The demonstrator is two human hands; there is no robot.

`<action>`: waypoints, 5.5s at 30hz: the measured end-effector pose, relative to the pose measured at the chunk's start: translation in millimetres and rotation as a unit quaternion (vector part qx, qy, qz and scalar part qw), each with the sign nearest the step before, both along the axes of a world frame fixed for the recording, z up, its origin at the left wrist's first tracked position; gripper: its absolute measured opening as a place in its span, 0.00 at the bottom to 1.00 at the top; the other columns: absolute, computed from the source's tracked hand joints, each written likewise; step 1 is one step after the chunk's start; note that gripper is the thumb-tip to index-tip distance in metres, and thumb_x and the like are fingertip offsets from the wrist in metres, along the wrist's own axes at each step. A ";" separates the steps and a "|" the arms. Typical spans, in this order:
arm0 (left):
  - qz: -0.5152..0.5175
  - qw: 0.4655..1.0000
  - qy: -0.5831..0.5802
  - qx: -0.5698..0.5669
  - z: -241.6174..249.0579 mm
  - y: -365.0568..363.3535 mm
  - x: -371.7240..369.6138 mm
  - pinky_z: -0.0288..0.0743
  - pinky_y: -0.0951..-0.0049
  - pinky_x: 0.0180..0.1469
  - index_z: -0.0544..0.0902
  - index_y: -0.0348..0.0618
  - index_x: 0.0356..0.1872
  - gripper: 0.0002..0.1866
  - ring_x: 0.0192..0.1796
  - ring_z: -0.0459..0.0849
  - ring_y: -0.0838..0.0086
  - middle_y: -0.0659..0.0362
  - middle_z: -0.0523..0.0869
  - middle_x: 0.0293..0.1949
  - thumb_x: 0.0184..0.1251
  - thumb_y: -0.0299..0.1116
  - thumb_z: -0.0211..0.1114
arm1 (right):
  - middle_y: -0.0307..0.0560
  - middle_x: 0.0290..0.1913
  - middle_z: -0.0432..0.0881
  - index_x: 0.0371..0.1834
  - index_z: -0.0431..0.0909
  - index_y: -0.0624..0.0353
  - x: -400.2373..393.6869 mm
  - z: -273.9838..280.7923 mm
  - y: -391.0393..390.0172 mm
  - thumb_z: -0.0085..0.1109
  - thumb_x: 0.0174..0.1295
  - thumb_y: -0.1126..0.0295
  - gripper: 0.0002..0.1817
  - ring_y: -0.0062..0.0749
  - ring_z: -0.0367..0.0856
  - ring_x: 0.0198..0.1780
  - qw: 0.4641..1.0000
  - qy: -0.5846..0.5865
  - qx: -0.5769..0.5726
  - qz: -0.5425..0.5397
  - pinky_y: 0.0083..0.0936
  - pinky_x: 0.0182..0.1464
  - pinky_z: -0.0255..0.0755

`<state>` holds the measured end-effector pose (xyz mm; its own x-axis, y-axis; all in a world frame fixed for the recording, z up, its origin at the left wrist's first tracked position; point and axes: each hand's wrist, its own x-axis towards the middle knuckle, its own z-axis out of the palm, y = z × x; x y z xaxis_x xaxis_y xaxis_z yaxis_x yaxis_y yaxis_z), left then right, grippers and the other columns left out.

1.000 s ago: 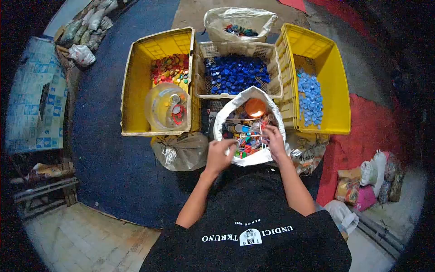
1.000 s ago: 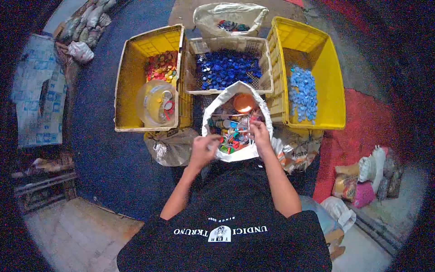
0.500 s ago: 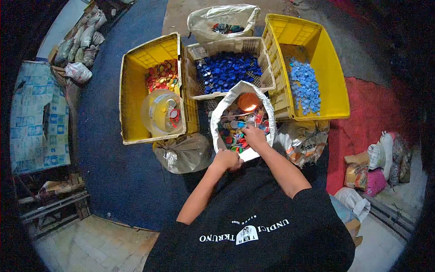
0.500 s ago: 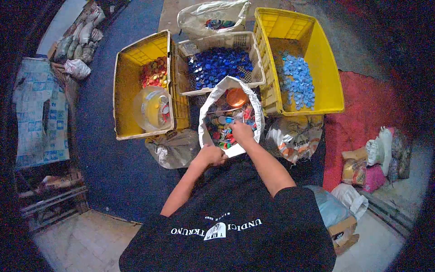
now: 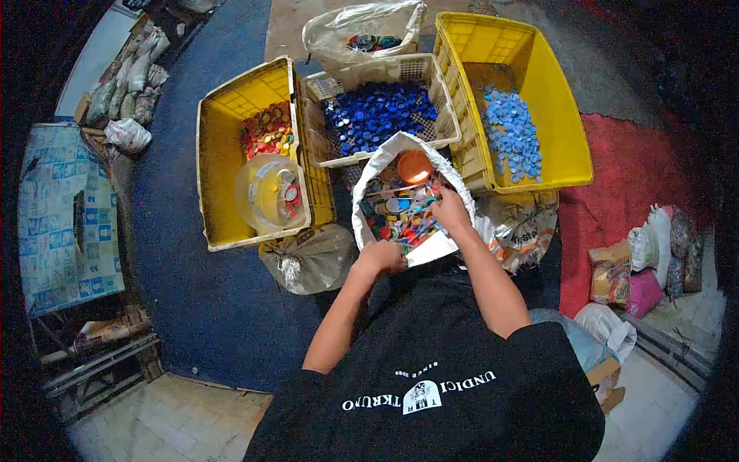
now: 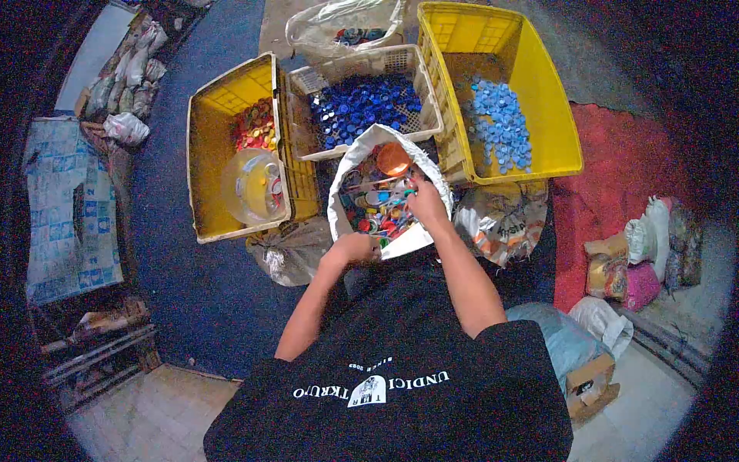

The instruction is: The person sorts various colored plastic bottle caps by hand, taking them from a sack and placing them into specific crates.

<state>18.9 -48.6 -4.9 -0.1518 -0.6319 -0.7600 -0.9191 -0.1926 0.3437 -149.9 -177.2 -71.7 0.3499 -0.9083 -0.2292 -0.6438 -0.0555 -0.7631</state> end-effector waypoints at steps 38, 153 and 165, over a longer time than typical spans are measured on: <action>-0.070 0.980 -0.174 0.074 -51.4 17.5 5.2 0.55 0.60 0.71 0.67 0.48 0.67 0.29 0.71 0.63 0.65 0.57 0.70 0.67 0.63 0.41 0.47 | 0.47 0.32 0.83 0.28 0.84 0.53 49.5 -42.3 89.6 0.55 0.50 0.70 0.08 0.45 0.84 0.39 0.909 0.187 -0.099 0.361 0.43 0.37 0.78; 0.412 0.842 0.097 -0.334 -54.7 18.9 24.8 0.74 0.58 0.35 0.74 0.33 0.31 0.14 0.31 0.80 0.49 0.45 0.81 0.29 0.56 0.35 0.66 | 0.52 0.41 0.77 0.46 0.70 0.62 2.3 6.3 37.1 0.45 0.62 0.75 0.10 0.37 0.79 0.39 0.678 -0.451 0.553 -0.178 0.36 0.47 0.78; 0.718 0.326 0.614 0.008 -29.7 26.1 11.9 0.80 0.67 0.54 0.74 0.32 0.58 0.20 0.49 0.81 0.66 0.49 0.80 0.43 0.70 0.32 0.52 | 0.60 0.56 0.75 0.58 0.68 0.68 11.6 30.6 43.4 0.47 0.69 0.55 0.26 0.47 0.77 0.55 0.616 -0.437 0.636 -0.161 0.39 0.60 0.73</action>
<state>30.8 -22.5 -34.6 0.0953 -0.7189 -0.6886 0.9535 -0.1329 0.2707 -138.3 -133.8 -41.1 0.6931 -0.2428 -0.6787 0.2210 0.9678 -0.1205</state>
